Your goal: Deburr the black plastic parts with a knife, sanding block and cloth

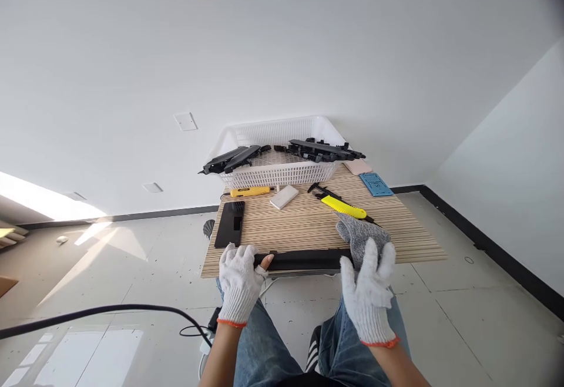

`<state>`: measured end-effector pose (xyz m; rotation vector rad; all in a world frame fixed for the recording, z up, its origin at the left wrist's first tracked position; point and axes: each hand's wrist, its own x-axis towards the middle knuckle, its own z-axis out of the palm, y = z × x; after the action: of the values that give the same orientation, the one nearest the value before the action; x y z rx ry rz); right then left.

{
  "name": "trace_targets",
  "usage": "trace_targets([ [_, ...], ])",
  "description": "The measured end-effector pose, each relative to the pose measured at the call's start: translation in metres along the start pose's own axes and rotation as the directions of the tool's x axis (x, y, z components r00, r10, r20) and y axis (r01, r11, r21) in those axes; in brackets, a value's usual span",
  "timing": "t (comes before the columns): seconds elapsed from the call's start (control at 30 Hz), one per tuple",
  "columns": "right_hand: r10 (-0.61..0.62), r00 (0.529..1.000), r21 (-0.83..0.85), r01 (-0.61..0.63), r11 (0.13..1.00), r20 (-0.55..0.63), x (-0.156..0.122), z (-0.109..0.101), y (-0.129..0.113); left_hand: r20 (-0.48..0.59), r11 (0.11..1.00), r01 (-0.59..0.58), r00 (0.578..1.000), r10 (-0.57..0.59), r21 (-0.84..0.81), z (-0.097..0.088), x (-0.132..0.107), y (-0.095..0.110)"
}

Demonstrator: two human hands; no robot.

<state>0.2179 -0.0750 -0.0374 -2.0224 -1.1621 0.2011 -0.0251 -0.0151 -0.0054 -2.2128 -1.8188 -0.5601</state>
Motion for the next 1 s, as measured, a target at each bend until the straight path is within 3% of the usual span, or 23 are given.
trace_targets([
  [0.13,-0.06,0.998,-0.151,0.056,0.987,-0.019,0.001,0.004,-0.007,0.04,1.0,-0.01,0.999,0.009,0.028,-0.001,0.003,0.0],
  [0.27,-0.122,0.99,-0.299,0.139,0.944,0.074,-0.001,0.005,-0.021,0.059,0.997,-0.01,0.998,0.006,0.079,-0.003,0.004,0.003],
  [0.5,-0.025,0.959,-0.645,0.21,0.735,0.284,-0.011,0.016,-0.058,0.083,0.994,-0.017,0.997,0.008,0.104,-0.003,0.003,0.004],
  [0.6,-0.037,0.945,-0.695,0.265,0.668,0.325,-0.01,0.021,-0.069,0.046,0.994,-0.026,0.999,0.021,0.11,-0.002,0.003,0.004],
  [0.7,-0.027,0.939,-0.695,0.274,0.665,0.344,-0.008,0.02,-0.081,0.008,0.993,0.005,1.0,-0.006,0.118,0.001,0.004,0.005],
  [0.87,0.054,0.904,-0.72,0.3,0.626,0.423,-0.014,0.006,-0.104,-0.027,0.997,0.034,0.999,-0.032,0.074,0.006,0.006,0.005],
  [1.0,0.063,0.865,-0.681,0.344,0.647,0.497,-0.012,-0.011,-0.101,-0.019,0.999,0.025,1.0,-0.024,0.029,0.008,0.008,0.003],
])
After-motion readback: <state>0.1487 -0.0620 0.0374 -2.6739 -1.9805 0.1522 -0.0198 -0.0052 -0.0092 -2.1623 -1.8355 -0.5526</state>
